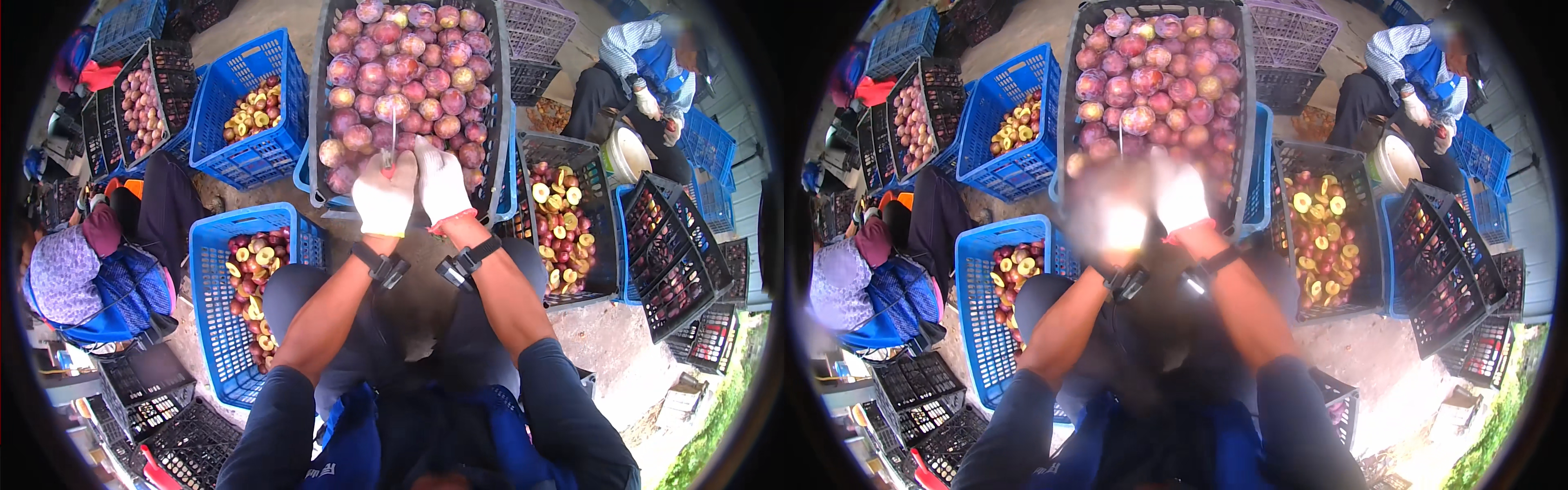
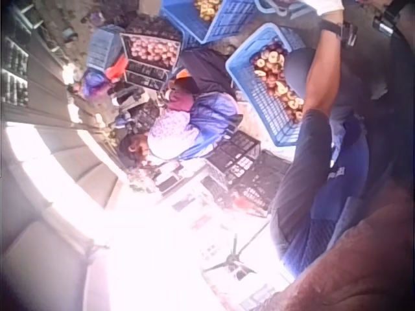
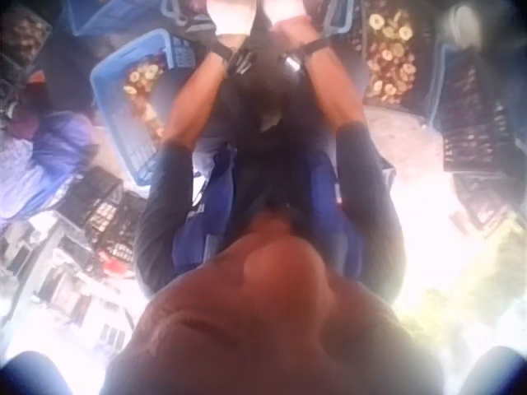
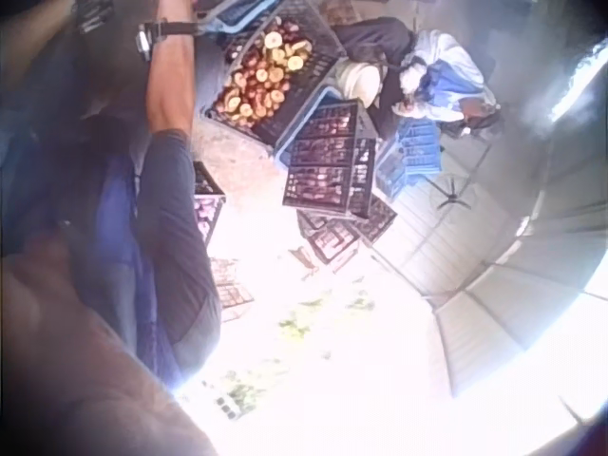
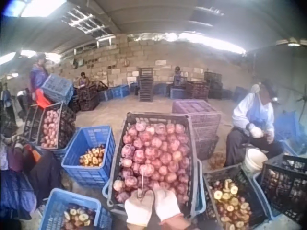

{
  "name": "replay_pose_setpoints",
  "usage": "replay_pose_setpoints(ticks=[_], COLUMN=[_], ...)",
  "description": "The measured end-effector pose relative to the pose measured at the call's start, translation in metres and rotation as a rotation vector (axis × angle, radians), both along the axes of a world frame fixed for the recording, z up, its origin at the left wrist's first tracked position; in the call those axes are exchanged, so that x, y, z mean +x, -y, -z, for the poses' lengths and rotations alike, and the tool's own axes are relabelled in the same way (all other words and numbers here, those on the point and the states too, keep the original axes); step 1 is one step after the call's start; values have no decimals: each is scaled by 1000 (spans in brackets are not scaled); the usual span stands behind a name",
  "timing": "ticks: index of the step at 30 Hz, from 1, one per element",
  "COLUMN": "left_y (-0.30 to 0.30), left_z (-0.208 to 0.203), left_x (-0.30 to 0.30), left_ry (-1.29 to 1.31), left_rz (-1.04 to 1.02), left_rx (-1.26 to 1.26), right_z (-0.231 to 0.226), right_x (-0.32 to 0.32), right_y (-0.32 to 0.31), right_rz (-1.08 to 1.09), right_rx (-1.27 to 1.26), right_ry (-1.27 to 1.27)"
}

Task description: Cutting passion fruit in half and placing them into sorting crates.

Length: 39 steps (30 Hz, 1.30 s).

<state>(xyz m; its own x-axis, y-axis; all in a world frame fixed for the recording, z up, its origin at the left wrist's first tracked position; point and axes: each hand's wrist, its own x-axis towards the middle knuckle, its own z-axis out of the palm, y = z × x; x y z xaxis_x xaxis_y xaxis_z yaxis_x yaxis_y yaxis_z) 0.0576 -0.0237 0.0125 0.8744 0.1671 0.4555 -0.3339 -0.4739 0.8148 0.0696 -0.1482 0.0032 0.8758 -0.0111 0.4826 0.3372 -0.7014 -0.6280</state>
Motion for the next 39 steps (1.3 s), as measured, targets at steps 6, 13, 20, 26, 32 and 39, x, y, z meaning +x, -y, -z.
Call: replay_pose_setpoints(ticks=[6, 13, 20, 26, 32, 39], left_y=[-39, -58, -70, -59, -63, -79], left_z=[-44, 3, -109, -133, -152, -188], left_x=[-16, -29, -55, -73, -82, -126], left_ry=[-192, -313, -722, -711, -852, -614], left_rz=[23, 61, 252, 390, 455, 780], left_rx=[-331, -738, -1151, -1124, -1366, -1309], right_z=[-47, -45, -83, -113, -137, -111], right_x=[-6, -20, -52, -68, -82, -54], right_y=[-58, -74, -47, -38, -48, -104], right_rz=[-23, -198, -235, -239, -44, -932], right_rx=[19, -300, 355, 1138, 1289, 1228], right_ry=[-225, -91, 29, -425, -232, -713])
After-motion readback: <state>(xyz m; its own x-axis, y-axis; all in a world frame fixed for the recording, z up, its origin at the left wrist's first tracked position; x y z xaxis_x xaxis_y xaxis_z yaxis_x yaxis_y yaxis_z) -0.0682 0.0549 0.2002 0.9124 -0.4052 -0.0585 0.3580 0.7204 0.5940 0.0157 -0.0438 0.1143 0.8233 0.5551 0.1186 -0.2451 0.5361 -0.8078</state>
